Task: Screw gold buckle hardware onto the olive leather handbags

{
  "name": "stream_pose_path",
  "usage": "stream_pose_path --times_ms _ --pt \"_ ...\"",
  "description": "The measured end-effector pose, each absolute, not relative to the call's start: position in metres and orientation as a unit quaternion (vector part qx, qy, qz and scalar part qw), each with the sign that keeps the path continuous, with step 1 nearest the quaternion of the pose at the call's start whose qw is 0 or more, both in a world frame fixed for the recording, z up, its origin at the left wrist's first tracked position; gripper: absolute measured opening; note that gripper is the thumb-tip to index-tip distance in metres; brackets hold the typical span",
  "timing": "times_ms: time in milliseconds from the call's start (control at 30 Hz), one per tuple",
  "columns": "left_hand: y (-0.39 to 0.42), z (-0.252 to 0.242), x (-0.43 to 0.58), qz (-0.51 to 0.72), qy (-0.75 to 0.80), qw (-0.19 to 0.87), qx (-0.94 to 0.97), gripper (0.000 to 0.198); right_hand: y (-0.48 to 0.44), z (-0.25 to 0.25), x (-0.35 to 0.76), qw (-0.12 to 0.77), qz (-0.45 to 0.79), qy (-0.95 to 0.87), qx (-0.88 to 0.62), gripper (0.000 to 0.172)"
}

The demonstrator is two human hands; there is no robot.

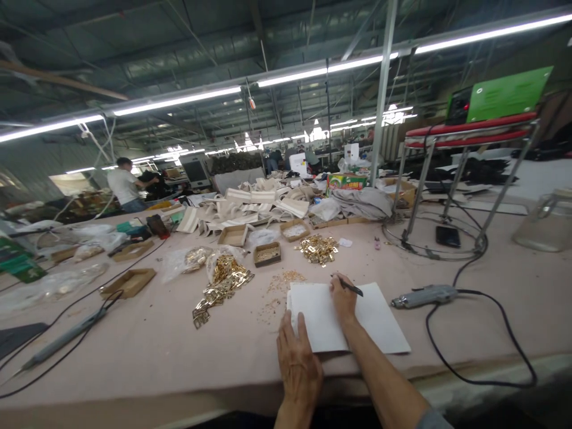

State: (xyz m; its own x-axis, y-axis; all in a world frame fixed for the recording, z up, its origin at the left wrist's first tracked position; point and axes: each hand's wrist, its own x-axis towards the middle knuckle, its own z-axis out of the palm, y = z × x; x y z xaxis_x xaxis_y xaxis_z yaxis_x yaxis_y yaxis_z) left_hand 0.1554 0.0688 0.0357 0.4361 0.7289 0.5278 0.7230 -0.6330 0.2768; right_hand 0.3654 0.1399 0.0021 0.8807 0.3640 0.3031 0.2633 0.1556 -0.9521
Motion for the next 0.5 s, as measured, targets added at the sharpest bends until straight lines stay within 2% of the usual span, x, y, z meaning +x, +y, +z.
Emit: stream_pose_path --times_ms 200,333,400,500 --pt "0.073 0.021 0.145 0.344 0.434 0.012 0.832 0.064 0.099 0.020 0.399 0.688 0.070 -0.315 -0.650 0.053" --pt "0.062 0.015 0.135 0.342 0.416 0.032 0.842 0.068 0.054 0.020 0.410 0.633 0.052 -0.415 -0.651 0.037" --pt "0.061 0.012 0.133 0.345 0.415 0.033 0.841 0.063 0.040 0.014 0.409 0.583 0.038 -0.478 -0.656 0.032" --pt "0.066 0.006 0.131 0.352 0.410 0.041 0.840 0.058 0.031 0.002 0.405 0.475 -0.006 -0.561 -0.678 0.034"
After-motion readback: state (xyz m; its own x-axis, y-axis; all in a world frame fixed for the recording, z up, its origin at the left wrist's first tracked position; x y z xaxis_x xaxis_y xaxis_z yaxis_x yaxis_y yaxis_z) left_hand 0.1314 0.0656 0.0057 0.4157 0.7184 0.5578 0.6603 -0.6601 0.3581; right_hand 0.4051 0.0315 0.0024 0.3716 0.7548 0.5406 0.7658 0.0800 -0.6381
